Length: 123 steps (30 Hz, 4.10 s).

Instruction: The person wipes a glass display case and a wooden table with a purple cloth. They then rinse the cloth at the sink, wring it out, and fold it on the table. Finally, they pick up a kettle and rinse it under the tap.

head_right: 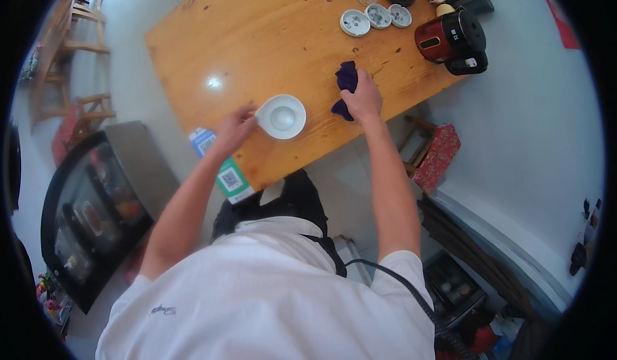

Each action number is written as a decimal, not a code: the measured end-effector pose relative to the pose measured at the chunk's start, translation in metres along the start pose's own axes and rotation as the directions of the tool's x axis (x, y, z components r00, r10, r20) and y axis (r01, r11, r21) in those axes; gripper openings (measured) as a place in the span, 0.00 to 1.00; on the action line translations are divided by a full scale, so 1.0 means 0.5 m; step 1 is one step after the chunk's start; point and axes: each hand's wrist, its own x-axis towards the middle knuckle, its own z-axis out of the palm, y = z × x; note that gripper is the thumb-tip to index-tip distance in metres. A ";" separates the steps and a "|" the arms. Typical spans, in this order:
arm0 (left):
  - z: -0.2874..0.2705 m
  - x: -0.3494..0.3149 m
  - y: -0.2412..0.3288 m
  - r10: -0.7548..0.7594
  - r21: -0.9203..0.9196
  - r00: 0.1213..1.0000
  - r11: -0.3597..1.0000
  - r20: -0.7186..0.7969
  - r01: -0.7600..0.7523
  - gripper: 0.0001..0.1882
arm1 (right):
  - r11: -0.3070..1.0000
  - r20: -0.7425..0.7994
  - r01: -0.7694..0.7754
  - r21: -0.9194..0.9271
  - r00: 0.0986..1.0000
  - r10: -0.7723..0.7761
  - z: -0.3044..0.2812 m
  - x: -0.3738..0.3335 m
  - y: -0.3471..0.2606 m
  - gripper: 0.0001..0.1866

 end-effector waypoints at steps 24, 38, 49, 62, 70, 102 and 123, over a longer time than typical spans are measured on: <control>0.038 -0.034 -0.041 -0.081 0.035 0.996 0.996 -0.032 0.082 0.20 | 0.437 0.259 -0.117 0.892 0.925 -0.279 0.027 0.409 -0.132 0.23; 0.003 -0.234 -0.119 -0.482 -0.494 0.832 0.813 -0.275 0.308 0.21 | 0.982 -0.069 0.147 0.122 0.988 -0.139 0.165 0.626 -0.187 0.34; -0.106 -0.249 -0.095 -0.423 -0.399 0.837 0.875 -0.348 0.276 0.21 | 0.962 -0.103 0.018 -0.272 0.994 -0.047 0.229 0.488 -0.281 0.44; -0.224 -0.371 -0.130 -0.510 -0.398 0.732 0.849 -0.452 0.347 0.20 | 0.946 -0.235 0.303 -0.116 0.917 -0.322 0.346 0.600 -0.421 0.37; -0.261 -0.452 -0.173 -0.547 -0.474 0.705 0.816 -0.451 0.330 0.20 | 0.716 -0.141 0.673 0.186 0.740 -0.658 0.616 0.331 -0.647 0.16; -0.269 -0.434 -0.130 -0.205 -0.245 0.946 0.959 -0.252 0.142 0.20 | 0.948 -0.221 0.291 0.131 0.940 -0.258 0.347 -0.404 -0.234 0.33; -0.283 -0.551 -0.141 -0.281 -0.187 0.910 0.955 -0.304 0.232 0.22 | 0.936 -0.168 0.195 0.293 0.974 -0.151 0.487 -0.104 -0.343 0.14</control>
